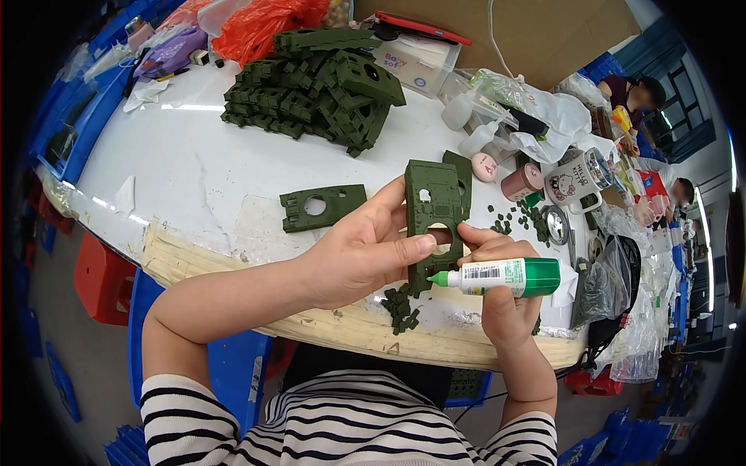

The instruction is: The person is assembling parts of toy tanks using glue and small components at a workbench.

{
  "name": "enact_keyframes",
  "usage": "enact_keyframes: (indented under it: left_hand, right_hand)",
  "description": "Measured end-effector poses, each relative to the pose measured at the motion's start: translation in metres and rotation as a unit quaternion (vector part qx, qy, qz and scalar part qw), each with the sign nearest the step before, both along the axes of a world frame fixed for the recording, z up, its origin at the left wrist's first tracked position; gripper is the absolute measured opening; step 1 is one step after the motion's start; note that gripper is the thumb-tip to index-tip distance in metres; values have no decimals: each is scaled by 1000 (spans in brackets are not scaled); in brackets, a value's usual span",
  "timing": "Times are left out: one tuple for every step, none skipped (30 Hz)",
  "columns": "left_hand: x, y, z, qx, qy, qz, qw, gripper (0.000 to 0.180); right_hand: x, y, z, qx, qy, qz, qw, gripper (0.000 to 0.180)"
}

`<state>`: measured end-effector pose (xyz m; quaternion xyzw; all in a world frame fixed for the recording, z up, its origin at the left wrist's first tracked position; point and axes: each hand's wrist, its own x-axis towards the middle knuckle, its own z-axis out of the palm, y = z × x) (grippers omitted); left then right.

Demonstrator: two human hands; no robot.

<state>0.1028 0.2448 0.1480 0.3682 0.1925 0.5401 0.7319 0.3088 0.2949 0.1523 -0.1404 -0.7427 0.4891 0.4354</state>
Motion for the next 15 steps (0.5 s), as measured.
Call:
enact_keyframes:
  left_hand:
    - [0, 0, 0, 0, 0, 2, 1000, 69]
    - [0, -1, 0, 0, 0, 3, 1000, 68]
    - [0, -1, 1, 0, 0, 4, 1000, 68]
    - [0, -1, 0, 1, 0, 4, 1000, 68]
    - [-1, -1, -1, 2, 0, 4, 1000, 68]
    - [0, 0, -1, 3, 0, 4, 1000, 68]
    - [0, 0, -2, 5, 1, 3, 1000, 68]
    - [0, 0, -2, 6, 2, 2, 1000, 68]
    - [0, 0, -2, 7, 3, 3, 1000, 67]
    - [0, 0, -2, 7, 2, 3, 1000, 67]
    - [0, 0, -1, 7, 2, 3, 1000, 67]
    - [0, 0, -1, 7, 1, 3, 1000, 67]
    - [0, 0, 0, 6, 1, 2, 1000, 67]
    - [0, 0, 1, 5, 1, 1, 1000, 67]
    - [0, 0, 1, 4, 1, 0, 1000, 67]
  right_hand:
    - [0, 1, 0, 3, -2, 3, 1000, 41]
    - [0, 1, 0, 5, -4, 7, 1000, 41]
    - [0, 1, 0, 3, -2, 6, 1000, 41]
    - [-1, 0, 1, 0, 0, 5, 1000, 41]
    - [-1, 0, 1, -3, 2, 4, 1000, 41]
    - [-1, 0, 1, -5, 0, 3, 1000, 41]
    - [0, -1, 2, -7, -1, 1, 1000, 41]
    - [0, -1, 2, -9, -2, 0, 1000, 41]
    - [0, -1, 2, -8, -2, 1, 1000, 41]
    - [0, 0, 1, -6, -1, 2, 1000, 40]
    - [0, 0, 1, -4, -1, 3, 1000, 40]
    - [0, 0, 1, -4, -1, 4, 1000, 40]
    - [1, 0, 0, -5, -1, 5, 1000, 40]
    - [1, 0, 0, -5, -1, 6, 1000, 40]
    - [0, 0, 0, -5, 0, 5, 1000, 40]
